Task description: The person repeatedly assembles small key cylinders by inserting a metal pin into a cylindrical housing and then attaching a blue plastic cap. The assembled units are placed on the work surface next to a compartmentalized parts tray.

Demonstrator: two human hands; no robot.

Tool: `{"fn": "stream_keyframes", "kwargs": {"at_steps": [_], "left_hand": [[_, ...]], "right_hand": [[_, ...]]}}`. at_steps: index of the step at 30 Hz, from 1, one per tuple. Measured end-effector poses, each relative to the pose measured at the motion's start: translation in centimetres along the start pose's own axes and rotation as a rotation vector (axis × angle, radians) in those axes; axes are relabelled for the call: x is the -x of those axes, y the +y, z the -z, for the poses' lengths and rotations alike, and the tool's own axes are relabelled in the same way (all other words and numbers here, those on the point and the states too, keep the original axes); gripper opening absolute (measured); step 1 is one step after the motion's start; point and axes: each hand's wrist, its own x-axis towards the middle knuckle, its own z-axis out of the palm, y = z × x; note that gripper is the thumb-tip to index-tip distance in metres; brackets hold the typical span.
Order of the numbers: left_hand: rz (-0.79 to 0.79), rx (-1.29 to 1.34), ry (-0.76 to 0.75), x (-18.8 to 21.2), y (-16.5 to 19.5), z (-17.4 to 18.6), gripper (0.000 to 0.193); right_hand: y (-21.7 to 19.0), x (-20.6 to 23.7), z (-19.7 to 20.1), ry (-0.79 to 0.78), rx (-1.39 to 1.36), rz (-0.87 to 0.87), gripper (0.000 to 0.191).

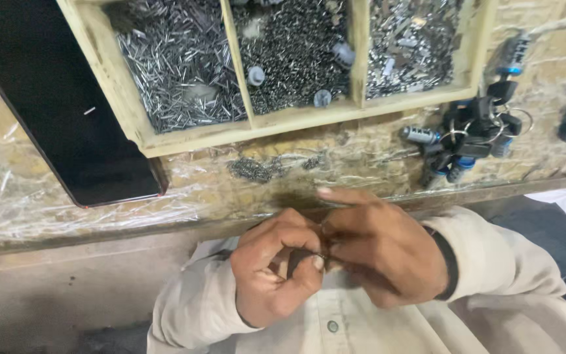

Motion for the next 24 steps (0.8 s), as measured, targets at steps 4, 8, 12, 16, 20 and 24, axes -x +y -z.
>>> {"fn": "stream_keyframes", "kwargs": {"at_steps": [4,8,12,16,20,24], "left_hand": [[0.031,0.163,-0.012,-0.3,-0.3,-0.2,0.012],[0.021,0.305,0.056,-0.5,-0.4,-0.5,0.009],[-0.118,0.211,0.085,-1.1,-0.4,0.0,0.009],[-0.122,0.113,0.042,-2.2,-0.8,0.6,0.009],[-0.139,0.062,0.039,-2.6,-1.0,0.7,0.010],[-0.143,0.073,0.031,-2.6,-1.0,0.9,0.014]], "right_hand": [[-1.4,-2.2,0.8,0.123,0.063,-0.106,0.028],[-1.3,-4.0,4.7,0.108,0.905,0.077,0.040],[-1.0,-7.2,10.4,-0.032,1.046,0.026,0.029],[-0.3,-11.0,13.0,-0.124,1.284,-0.003,0.028],[1.9,-12.2,12.6,-0.122,1.259,0.000,0.033],[3.6,-11.0,12.7,-0.089,1.280,0.013,0.032]]}}
